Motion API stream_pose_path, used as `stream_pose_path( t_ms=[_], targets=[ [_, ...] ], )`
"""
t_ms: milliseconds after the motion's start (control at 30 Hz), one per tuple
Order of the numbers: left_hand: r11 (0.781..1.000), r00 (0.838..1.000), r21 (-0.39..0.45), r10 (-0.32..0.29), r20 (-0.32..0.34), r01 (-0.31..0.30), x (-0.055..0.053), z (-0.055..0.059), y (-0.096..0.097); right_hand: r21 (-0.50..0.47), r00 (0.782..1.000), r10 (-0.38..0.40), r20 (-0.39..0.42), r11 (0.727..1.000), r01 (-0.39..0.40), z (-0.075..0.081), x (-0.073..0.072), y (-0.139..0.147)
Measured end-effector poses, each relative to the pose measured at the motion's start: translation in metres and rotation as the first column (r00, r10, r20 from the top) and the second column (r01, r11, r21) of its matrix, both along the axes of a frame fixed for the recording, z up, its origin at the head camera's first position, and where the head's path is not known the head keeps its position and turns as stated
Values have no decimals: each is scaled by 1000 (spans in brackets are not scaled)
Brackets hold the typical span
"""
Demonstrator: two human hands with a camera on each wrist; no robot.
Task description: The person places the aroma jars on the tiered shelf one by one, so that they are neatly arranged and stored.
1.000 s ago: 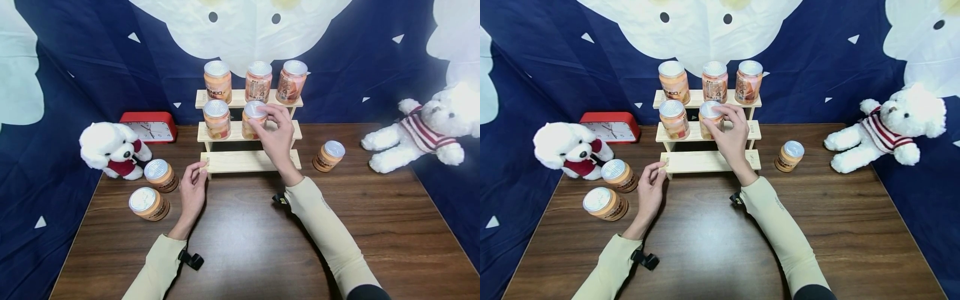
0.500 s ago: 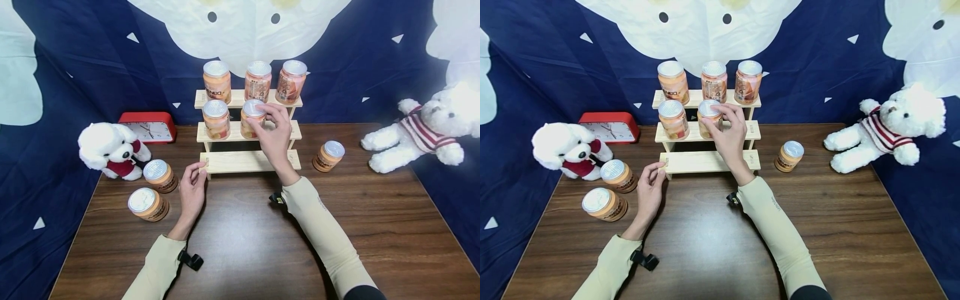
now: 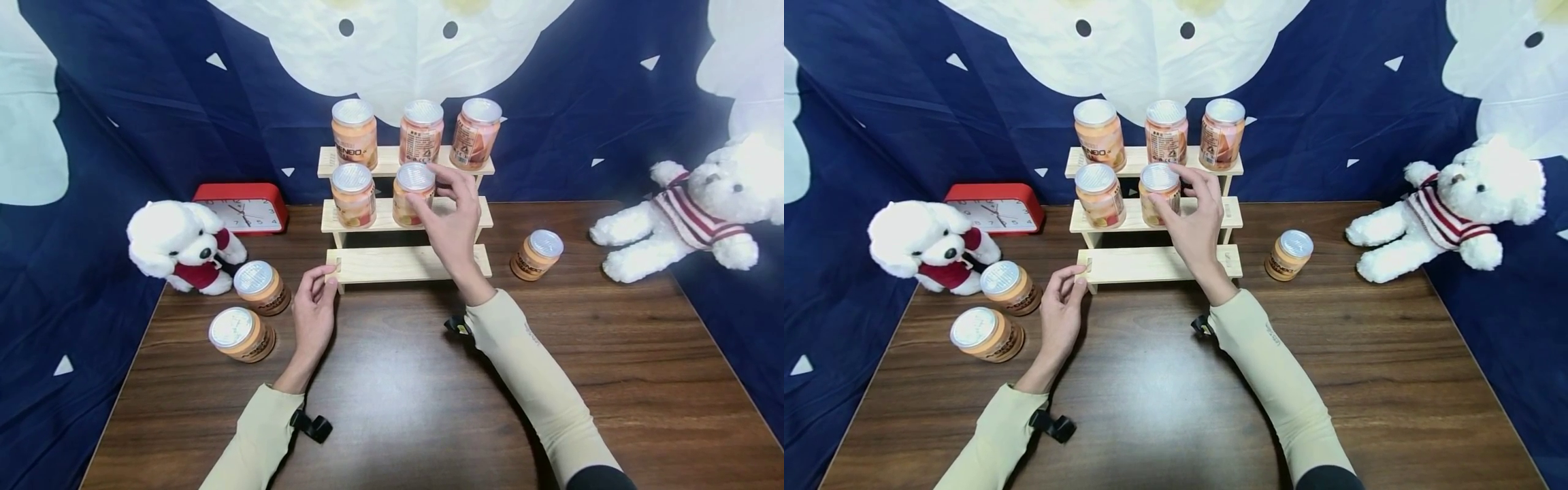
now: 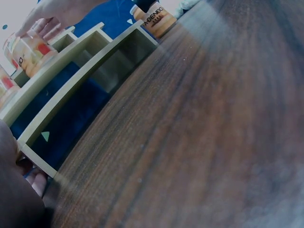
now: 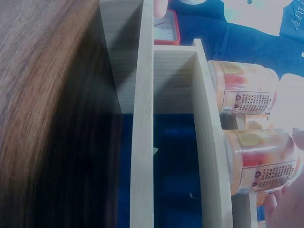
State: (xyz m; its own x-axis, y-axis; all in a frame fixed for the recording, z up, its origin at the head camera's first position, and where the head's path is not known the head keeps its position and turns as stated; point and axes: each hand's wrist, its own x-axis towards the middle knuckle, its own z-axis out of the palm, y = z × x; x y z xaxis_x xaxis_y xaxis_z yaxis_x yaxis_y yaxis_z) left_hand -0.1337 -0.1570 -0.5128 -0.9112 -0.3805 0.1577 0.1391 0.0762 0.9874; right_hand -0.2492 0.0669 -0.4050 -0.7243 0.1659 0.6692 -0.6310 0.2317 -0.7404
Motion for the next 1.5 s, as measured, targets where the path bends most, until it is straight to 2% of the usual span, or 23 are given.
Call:
stream_pose_path(
  t_ms=[267, 567, 900, 1033, 1300, 1500],
  targets=[
    [1000, 1000, -10, 2, -11, -2, -1, -1, 1, -3, 999, 1, -52, 1000, -1, 3, 6, 10],
    [999, 1000, 30, -14, -27, 15, 0, 0, 1, 3, 999, -5, -34, 1000, 5, 7, 16, 19],
    [1000, 1000, -2, -9, -10, 9, 1, -2, -1, 1, 999, 29, -15, 1000, -29, 8, 32, 26],
    [1000, 1000, -11, -5, -3, 5, 0, -2, -1, -23, 999, 35, -24, 999, -36, 8, 37, 29],
    [1000, 1000, 9, -10, -6, 10, -1, -1, 0, -123, 994, 53, -96, 990, -64, 10, 49, 40],
    [1000, 1000, 10, -7, 2, 7, -1, -2, 0, -140, 994, 50, -99, 988, -64, 13, 55, 50]
  ],
)
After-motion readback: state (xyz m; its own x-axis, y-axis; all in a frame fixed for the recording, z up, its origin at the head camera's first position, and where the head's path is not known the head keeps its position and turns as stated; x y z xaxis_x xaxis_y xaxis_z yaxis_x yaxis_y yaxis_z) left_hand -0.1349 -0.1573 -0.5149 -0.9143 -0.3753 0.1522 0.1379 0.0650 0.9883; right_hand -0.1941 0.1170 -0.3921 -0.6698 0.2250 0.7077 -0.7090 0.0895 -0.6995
